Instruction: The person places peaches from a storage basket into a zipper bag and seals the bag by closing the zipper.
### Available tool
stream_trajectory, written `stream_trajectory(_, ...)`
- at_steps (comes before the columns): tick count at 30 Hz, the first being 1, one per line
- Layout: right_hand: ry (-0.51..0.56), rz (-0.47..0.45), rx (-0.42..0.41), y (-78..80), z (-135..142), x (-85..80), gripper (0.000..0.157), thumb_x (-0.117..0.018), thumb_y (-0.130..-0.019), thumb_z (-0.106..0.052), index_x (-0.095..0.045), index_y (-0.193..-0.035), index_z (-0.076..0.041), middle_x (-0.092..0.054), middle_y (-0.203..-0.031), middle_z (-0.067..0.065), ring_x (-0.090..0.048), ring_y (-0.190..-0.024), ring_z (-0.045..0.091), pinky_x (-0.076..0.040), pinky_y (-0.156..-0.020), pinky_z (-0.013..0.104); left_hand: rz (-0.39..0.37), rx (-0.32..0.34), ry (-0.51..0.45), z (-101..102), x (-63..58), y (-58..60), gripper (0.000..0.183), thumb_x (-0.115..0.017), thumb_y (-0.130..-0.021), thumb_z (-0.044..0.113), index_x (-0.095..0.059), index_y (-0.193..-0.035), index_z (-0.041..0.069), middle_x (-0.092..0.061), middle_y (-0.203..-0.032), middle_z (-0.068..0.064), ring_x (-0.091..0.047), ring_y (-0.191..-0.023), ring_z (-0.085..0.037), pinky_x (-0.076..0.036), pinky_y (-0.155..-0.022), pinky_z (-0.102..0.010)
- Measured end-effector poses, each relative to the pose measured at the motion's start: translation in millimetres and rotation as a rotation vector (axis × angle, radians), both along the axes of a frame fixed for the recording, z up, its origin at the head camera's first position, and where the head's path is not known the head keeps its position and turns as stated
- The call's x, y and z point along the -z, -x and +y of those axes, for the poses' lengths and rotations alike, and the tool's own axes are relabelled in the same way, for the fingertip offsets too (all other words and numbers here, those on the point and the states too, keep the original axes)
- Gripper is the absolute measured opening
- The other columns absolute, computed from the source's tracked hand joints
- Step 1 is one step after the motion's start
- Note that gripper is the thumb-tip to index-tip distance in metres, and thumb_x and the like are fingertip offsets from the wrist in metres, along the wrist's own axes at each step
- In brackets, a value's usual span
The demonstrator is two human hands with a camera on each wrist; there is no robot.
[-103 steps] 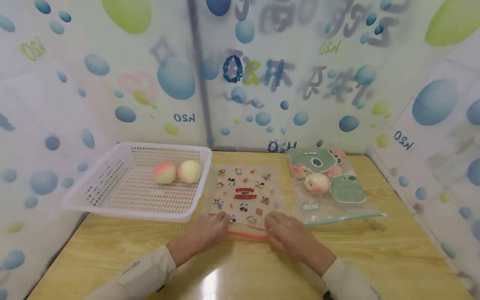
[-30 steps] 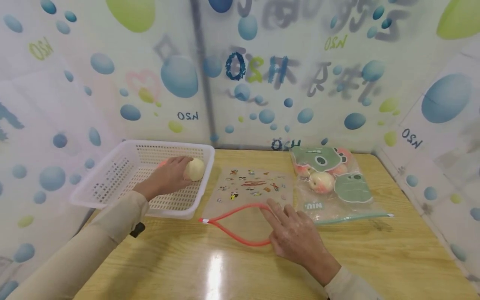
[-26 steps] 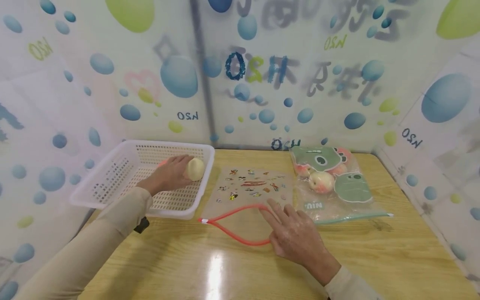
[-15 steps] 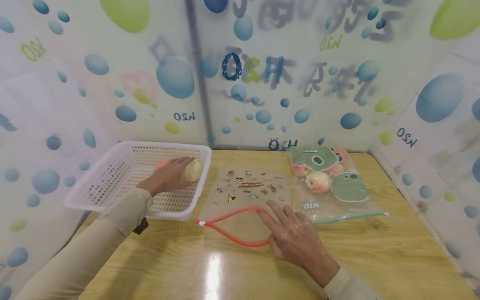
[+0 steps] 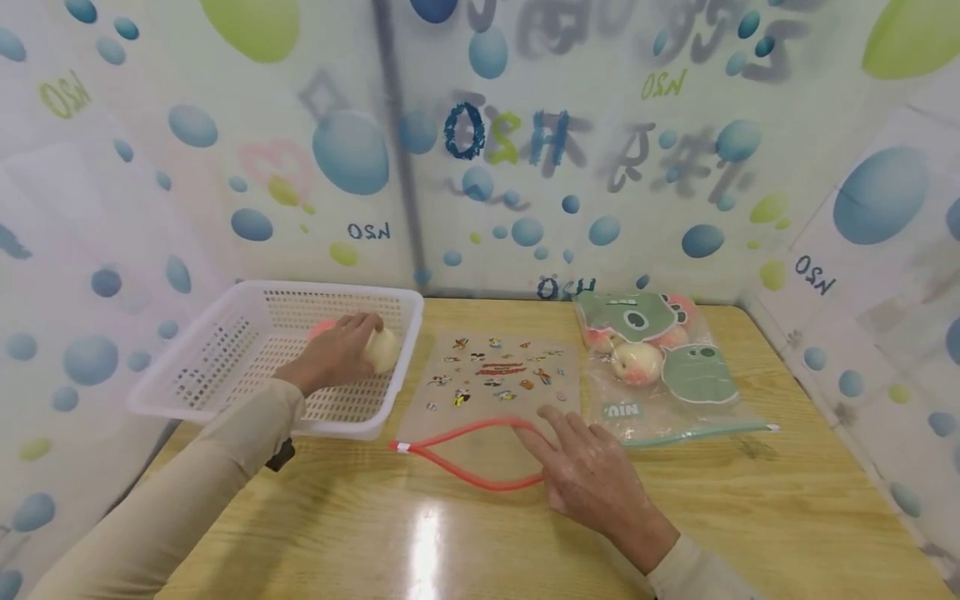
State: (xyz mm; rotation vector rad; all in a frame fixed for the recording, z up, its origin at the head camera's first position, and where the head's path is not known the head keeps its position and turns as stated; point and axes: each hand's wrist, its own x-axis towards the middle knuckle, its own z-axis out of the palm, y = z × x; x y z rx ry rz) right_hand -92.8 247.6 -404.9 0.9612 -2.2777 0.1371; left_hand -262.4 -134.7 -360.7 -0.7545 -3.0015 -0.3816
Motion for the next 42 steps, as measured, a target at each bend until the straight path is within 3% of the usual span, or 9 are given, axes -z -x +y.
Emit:
stream_trajectory(4, 0.015, 0.004, 0.002, 0.3, -0.3, 0.5, 0.05, -0.028, -0.1, -0.023, -0.07, -0.123, -0.01, -0.059, -0.115, 0.018, -0.063, -0.077, 0.03, -0.055, -0.051, 0.041, -0.041, -0.015, -0.022, 0.9, -0.7, -1.7, 0.055, -0.082, -0.074, 0.004, -0.05, -0.119, 0.006, -0.062, -0.104, -0.014, -0.062, -0.097, -0.034, -0.053, -0.08, -0.048)
stream_trajectory(10, 0.021, 0.008, 0.013, -1.0, -0.4, 0.4, 0.051, -0.027, -0.1, -0.024, -0.068, -0.126, -0.011, -0.058, -0.112, 0.017, -0.06, -0.07, 0.027, -0.049, -0.044, 0.035, -0.056, -0.021, 0.015, 0.0, 0.5, -6.8, 0.069, -0.081, -0.079, 0.016, -0.05, -0.14, 0.007, -0.058, -0.125, -0.019, -0.057, -0.112, -0.037, -0.051, -0.087, -0.054)
stream_trajectory(13, 0.028, 0.014, 0.011, -1.4, -0.2, -0.4, 0.049, -0.029, -0.099, -0.024, -0.067, -0.128, -0.012, -0.058, -0.112, 0.017, -0.058, -0.068, 0.026, -0.047, -0.042, 0.033, -0.061, -0.025, 0.021, -2.8, 2.4, -10.5, 0.073, -0.08, -0.08, 0.021, -0.051, -0.146, 0.01, -0.056, -0.127, -0.019, -0.056, -0.112, -0.037, -0.05, -0.087, -0.056)
stream_trajectory(20, 0.032, 0.018, -0.005, 0.9, -1.1, -3.4, 0.05, -0.033, -0.094, -0.024, -0.065, -0.13, -0.013, -0.057, -0.114, 0.018, -0.059, -0.075, 0.028, -0.046, -0.041, 0.033, -0.007, -0.013, 0.015, -10.0, 3.8, -18.9, 0.071, -0.086, -0.073, 0.021, -0.06, -0.137, 0.006, -0.057, -0.125, -0.02, -0.059, -0.107, -0.04, -0.052, -0.086, -0.058)
stream_trajectory(25, 0.038, 0.0, -0.021, 1.7, -2.0, -5.6, 0.054, -0.046, -0.083, -0.021, -0.064, -0.133, -0.012, -0.057, -0.114, 0.018, -0.058, -0.073, 0.026, -0.044, -0.041, 0.029, 0.006, -0.013, 0.007, -14.1, 2.5, -23.3, 0.07, -0.087, -0.073, 0.025, -0.062, -0.136, 0.007, -0.059, -0.121, -0.017, -0.061, -0.102, -0.037, -0.053, -0.084, -0.057)
stream_trajectory(31, 0.037, -0.014, -0.031, 1.8, -3.9, -6.0, 0.066, -0.058, -0.07, -0.015, -0.062, -0.136, -0.012, -0.057, -0.115, 0.017, -0.056, -0.07, 0.023, -0.042, -0.041, 0.027, 0.081, -0.006, -0.049, -17.6, 5.1, -29.3, 0.076, -0.088, -0.071, 0.032, -0.061, -0.137, 0.008, -0.059, -0.122, -0.016, -0.062, -0.1, -0.032, -0.054, -0.081, -0.052)
stream_trajectory(42, 0.011, -0.036, -0.006, 0.4, -7.7, -9.1, 0.069, -0.066, -0.065, -0.012, -0.061, -0.134, -0.01, -0.057, -0.116, 0.015, -0.056, -0.069, 0.021, -0.042, -0.043, 0.026, 0.154, -0.015, -0.113, -17.4, -1.9, -41.3, 0.078, -0.088, -0.067, 0.029, -0.061, -0.137, 0.008, -0.059, -0.123, -0.014, -0.063, -0.098, -0.03, -0.056, -0.077, -0.05)
